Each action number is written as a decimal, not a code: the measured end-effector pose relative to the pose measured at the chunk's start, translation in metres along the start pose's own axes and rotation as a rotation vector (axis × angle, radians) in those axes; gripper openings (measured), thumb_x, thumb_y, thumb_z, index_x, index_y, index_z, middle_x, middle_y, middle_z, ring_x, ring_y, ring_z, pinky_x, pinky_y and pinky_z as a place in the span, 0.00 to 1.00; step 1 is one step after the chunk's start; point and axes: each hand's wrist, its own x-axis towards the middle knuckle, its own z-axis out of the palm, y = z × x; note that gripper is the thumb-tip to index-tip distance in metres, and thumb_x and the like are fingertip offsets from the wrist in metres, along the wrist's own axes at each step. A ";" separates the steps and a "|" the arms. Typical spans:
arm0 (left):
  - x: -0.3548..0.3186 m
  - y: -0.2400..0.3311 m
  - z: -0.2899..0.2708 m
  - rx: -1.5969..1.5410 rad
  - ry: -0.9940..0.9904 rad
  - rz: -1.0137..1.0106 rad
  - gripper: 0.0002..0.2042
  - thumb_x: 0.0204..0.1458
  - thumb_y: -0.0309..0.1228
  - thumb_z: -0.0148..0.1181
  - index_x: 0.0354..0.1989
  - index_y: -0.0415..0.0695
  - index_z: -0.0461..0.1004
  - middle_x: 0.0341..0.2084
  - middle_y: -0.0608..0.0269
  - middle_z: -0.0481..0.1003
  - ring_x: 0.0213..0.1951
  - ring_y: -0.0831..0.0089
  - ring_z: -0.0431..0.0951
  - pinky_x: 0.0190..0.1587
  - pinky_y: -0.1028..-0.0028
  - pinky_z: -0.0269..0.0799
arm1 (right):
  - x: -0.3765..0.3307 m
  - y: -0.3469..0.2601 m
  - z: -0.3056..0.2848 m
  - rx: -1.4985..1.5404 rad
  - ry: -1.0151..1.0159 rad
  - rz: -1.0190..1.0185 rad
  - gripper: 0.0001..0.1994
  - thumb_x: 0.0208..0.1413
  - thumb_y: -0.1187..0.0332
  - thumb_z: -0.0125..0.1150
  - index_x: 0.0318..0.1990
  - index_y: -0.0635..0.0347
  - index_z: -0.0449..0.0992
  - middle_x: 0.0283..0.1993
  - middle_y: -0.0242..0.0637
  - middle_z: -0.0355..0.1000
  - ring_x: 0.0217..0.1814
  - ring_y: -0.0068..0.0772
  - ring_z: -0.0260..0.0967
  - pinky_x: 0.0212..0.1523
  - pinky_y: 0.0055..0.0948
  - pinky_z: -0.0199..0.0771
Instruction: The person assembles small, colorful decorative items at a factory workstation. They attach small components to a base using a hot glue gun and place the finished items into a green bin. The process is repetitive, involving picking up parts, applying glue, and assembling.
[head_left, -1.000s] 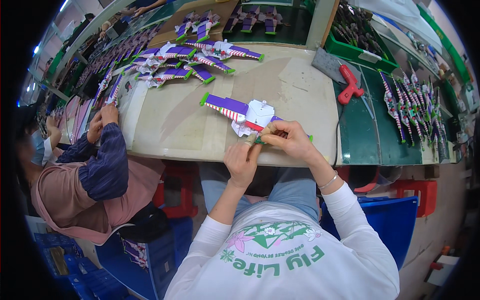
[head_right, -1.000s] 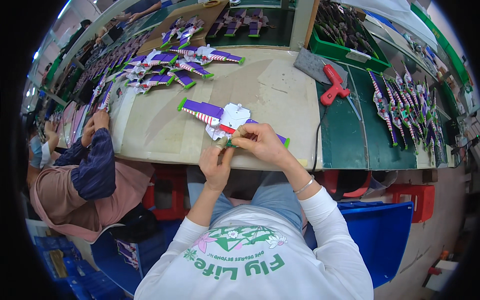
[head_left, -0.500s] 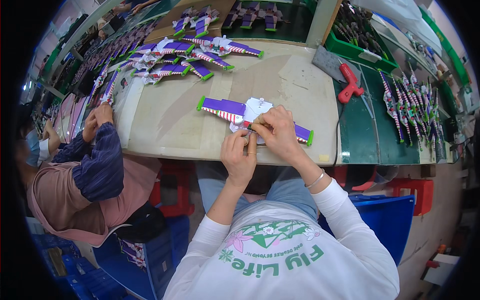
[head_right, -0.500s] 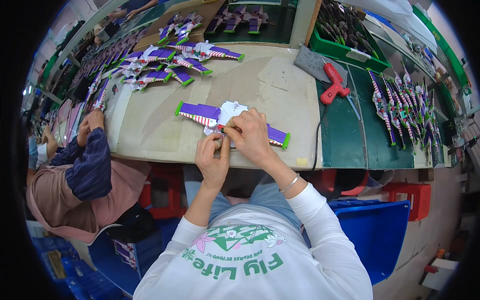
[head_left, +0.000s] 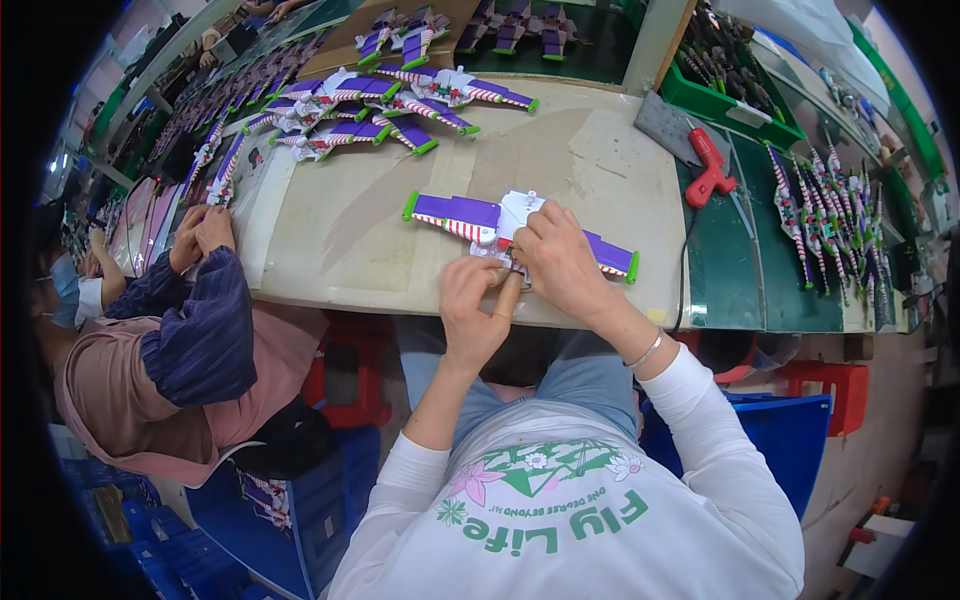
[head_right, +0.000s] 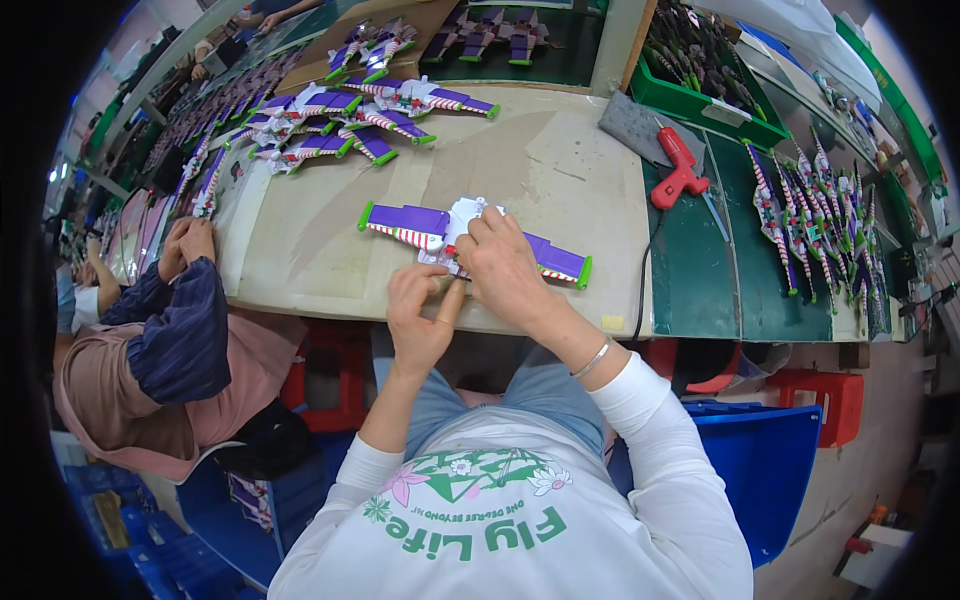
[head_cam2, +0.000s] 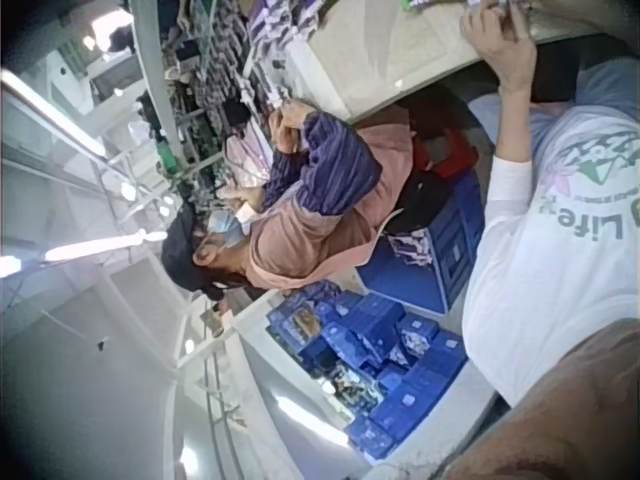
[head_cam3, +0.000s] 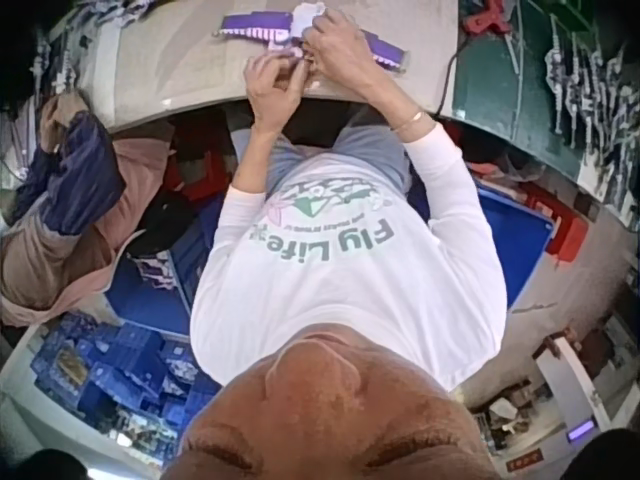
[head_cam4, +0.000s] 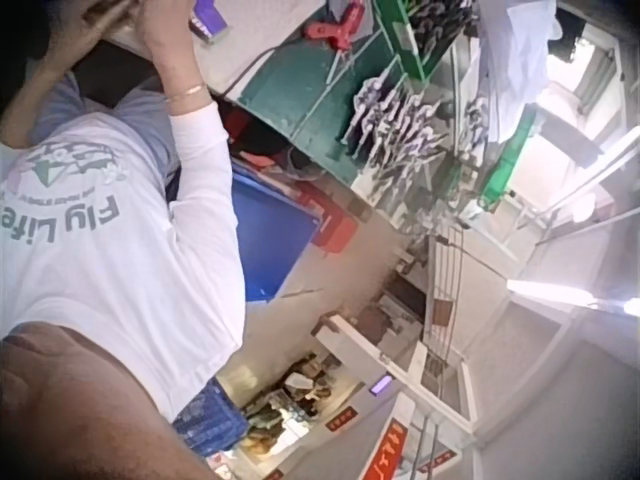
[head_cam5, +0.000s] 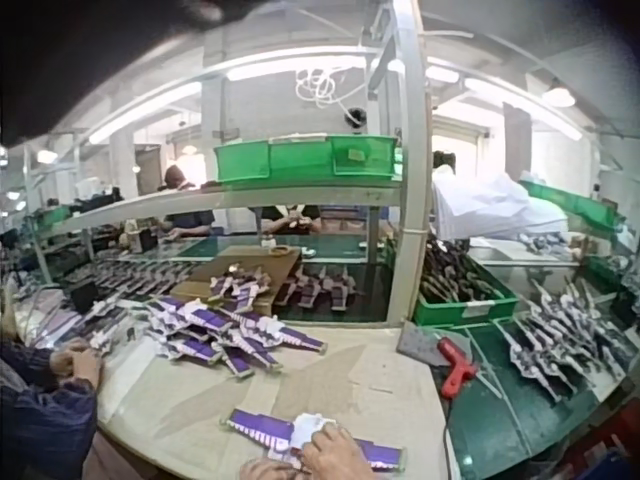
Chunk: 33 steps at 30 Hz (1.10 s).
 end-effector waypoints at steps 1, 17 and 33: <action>0.001 0.000 -0.002 -0.004 0.028 -0.046 0.07 0.47 0.22 0.66 0.25 0.39 0.72 0.39 0.58 0.76 0.45 0.59 0.72 0.49 0.64 0.66 | 0.002 0.003 -0.002 0.000 -0.044 -0.030 0.03 0.44 0.75 0.63 0.26 0.64 0.74 0.32 0.43 0.70 0.45 0.45 0.64 0.48 0.41 0.65; 0.029 -0.015 0.013 0.093 -0.005 -0.229 0.13 0.45 0.34 0.70 0.18 0.40 0.74 0.54 0.55 0.71 0.56 0.53 0.63 0.60 0.56 0.54 | 0.008 0.010 -0.010 0.082 -0.112 -0.082 0.03 0.42 0.76 0.63 0.26 0.65 0.76 0.30 0.44 0.71 0.43 0.45 0.66 0.47 0.40 0.67; 0.071 -0.037 -0.035 0.394 -0.161 0.192 0.25 0.44 0.46 0.70 0.44 0.41 0.73 0.39 0.58 0.75 0.45 0.58 0.72 0.52 0.59 0.60 | 0.000 0.012 -0.010 -0.089 -0.011 -0.001 0.13 0.38 0.78 0.62 0.37 0.63 0.77 0.35 0.43 0.72 0.44 0.46 0.66 0.46 0.42 0.63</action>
